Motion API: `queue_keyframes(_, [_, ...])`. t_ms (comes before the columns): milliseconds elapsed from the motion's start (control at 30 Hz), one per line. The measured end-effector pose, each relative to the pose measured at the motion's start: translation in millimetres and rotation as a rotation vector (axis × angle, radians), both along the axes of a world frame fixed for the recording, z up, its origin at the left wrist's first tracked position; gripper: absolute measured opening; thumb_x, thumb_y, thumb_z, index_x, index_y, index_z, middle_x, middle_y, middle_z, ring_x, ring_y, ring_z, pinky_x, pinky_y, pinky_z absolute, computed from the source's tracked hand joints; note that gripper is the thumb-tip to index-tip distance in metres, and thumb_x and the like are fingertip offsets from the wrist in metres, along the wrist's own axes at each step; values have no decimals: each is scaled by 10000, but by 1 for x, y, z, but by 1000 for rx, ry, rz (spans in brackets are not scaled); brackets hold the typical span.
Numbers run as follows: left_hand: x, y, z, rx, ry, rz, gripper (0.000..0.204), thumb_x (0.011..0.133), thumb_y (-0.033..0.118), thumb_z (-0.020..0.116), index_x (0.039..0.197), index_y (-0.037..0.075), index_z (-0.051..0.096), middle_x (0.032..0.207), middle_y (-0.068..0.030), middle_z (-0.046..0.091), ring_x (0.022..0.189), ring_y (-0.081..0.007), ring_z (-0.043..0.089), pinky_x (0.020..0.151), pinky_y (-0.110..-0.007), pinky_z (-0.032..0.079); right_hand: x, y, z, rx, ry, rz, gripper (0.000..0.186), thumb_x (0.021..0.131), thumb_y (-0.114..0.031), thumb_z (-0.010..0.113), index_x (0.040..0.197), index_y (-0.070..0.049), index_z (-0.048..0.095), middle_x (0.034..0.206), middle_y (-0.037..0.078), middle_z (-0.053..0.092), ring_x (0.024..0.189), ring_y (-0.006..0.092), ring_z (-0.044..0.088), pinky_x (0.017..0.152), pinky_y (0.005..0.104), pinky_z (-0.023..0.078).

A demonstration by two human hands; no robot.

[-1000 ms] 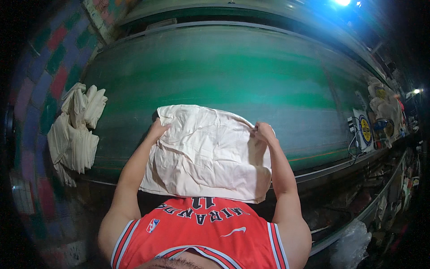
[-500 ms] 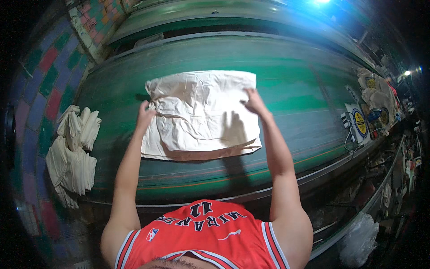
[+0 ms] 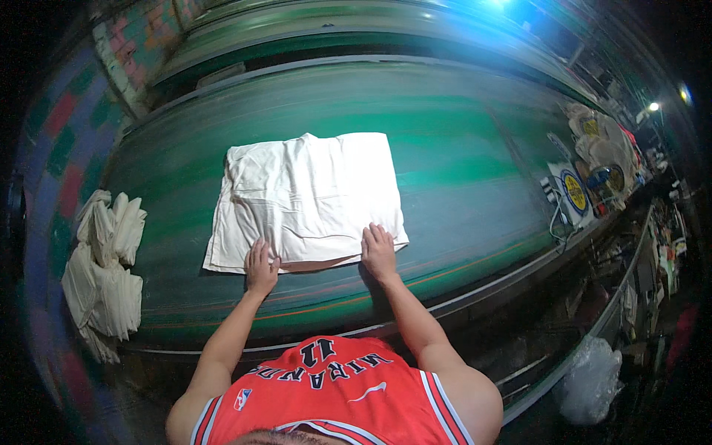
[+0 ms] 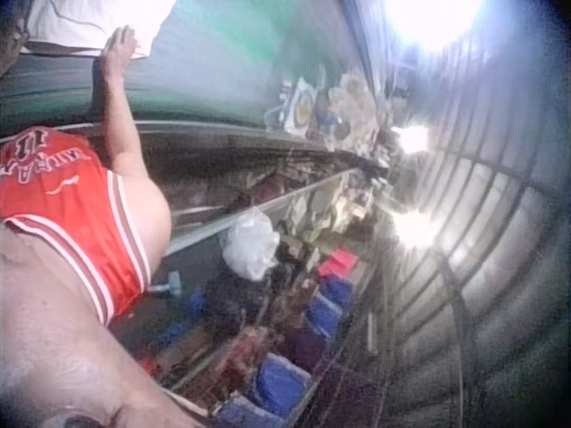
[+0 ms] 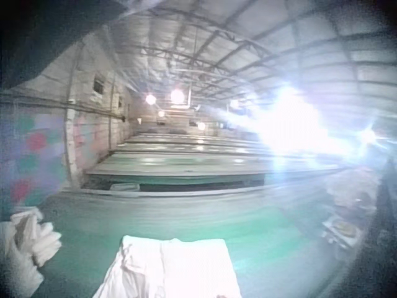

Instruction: The person ties a drawstring bag, then unfolds a large white fabric on a green worktable. Using a long metal blade, the person cuts the fabric along a straight line, repeatedly adjusting the material to guide the cut.

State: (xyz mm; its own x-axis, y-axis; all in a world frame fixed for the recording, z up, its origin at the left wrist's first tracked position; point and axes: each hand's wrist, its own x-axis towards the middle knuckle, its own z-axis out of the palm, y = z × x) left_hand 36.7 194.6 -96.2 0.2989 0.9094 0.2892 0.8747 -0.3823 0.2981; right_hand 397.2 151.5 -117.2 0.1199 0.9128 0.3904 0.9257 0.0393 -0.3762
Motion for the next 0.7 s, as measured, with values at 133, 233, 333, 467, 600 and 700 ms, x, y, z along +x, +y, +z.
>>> queue_keyframes(133, [1, -12, 4, 104, -105, -75, 763, 816, 372, 745, 1447, 76, 433, 1443, -146, 459, 1331, -342, 429, 1122, -498, 296, 5, -7, 4, -3, 95, 61, 411, 908, -248, 627, 1272, -59, 595, 1439, 159, 501, 1368, 366, 422, 1124, 520, 315])
queue_keyframes(233, [7, -14, 3, 67, -110, -1, 761, 776, 402, 786, 1431, 150, 494, 1266, -101, 543, 1195, -323, 500, 1023, -490, 358, 21, -20, 11, -50, 171, 182, 401, 842, -230, 702, 1205, -76, 633, 1436, 180, 495, 1371, 398, 405, 1126, 510, 314])
queue_keyframes(333, [16, -9, -3, 49, -128, 79, 575, 825, 394, 748, 1338, 183, 597, 1120, -84, 565, 1094, -312, 519, 943, -477, 379, 29, -24, 12, -40, 241, 246, 326, 806, -180, 734, 1104, -73, 657, 1397, 194, 526, 1335, 420, 438, 1100, 507, 346])
queue_keyframes(467, [32, 7, -14, 114, -80, 153, 288, 897, 381, 671, 1087, 165, 681, 1017, -71, 568, 1012, -316, 518, 903, -475, 383, 25, -14, 4, 31, 267, 168, 234, 793, -134, 739, 997, -62, 652, 1346, 202, 564, 1279, 439, 488, 1065, 504, 382])
queue_keyframes(600, [35, 14, -14, 261, -213, 39, 211, 905, 280, 640, 971, 80, 631, 1093, -111, 573, 1049, -336, 526, 956, -486, 370, 20, 2, 0, 8, 366, 52, 160, 866, -93, 645, 1003, -17, 613, 1048, 190, 671, 1082, 390, 604, 878, 509, 460])
queue_keyframes(700, [33, 8, -9, 310, -280, -55, 361, 862, 275, 651, 1138, 49, 594, 1288, -146, 540, 1185, -337, 507, 1054, -490, 327, 24, 17, 4, 45, 216, -26, 114, 949, -122, 577, 973, -12, 558, 767, 219, 646, 759, 434, 636, 682, 541, 472])
